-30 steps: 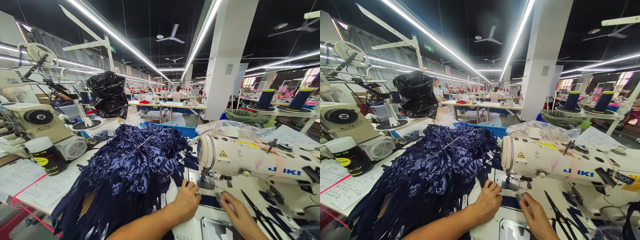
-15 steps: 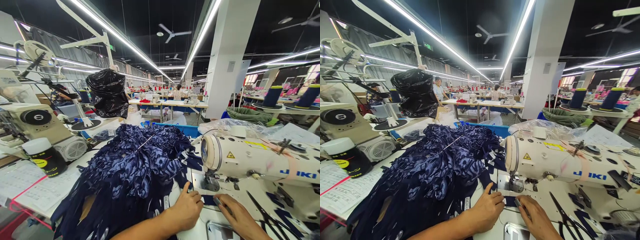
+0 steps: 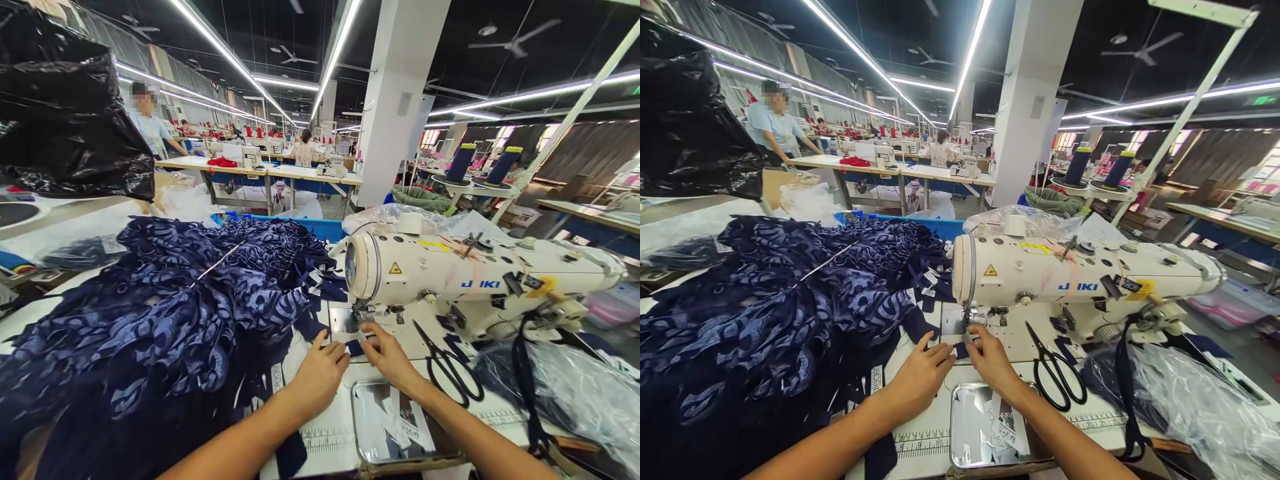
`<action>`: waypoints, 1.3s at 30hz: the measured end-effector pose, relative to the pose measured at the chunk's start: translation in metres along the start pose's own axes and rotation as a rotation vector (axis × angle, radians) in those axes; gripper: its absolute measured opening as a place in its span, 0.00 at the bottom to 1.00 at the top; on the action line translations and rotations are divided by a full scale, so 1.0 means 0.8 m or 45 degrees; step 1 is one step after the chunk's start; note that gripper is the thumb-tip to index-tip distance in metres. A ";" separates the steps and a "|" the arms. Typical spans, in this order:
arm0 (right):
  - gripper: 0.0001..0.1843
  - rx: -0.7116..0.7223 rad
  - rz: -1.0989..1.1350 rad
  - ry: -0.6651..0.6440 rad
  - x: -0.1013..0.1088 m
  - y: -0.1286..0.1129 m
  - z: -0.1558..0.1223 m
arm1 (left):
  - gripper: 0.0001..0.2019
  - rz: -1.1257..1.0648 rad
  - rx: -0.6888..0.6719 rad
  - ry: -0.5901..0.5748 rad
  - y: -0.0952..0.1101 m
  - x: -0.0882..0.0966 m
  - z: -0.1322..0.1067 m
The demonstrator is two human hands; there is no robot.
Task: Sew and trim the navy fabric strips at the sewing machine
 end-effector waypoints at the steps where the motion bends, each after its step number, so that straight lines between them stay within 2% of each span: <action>1: 0.16 -0.005 -0.004 0.008 -0.003 0.000 0.001 | 0.17 0.008 -0.004 0.000 0.000 -0.002 0.000; 7: 0.19 -0.036 -0.064 0.023 -0.015 0.004 0.002 | 0.15 0.035 0.009 0.004 0.001 -0.006 -0.002; 17: 0.25 -0.020 -0.168 0.053 -0.014 0.005 0.001 | 0.14 0.027 0.019 -0.067 0.003 -0.010 -0.002; 31: 0.24 0.062 -0.363 0.063 -0.013 -0.007 0.000 | 0.16 0.115 -0.013 -0.059 0.008 -0.014 -0.002; 39: 0.25 0.106 -0.419 0.036 -0.016 -0.016 -0.006 | 0.16 0.134 -0.007 -0.106 0.008 -0.016 0.000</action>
Point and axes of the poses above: each hand's wrist, its own z-axis towards the middle knuckle, its own x-axis out of the back of the hand, y = z × x, the point moved 10 cm from there along z, towards the middle knuckle, and after that the axes turned 8 degrees about y, right-handed, at the moved point
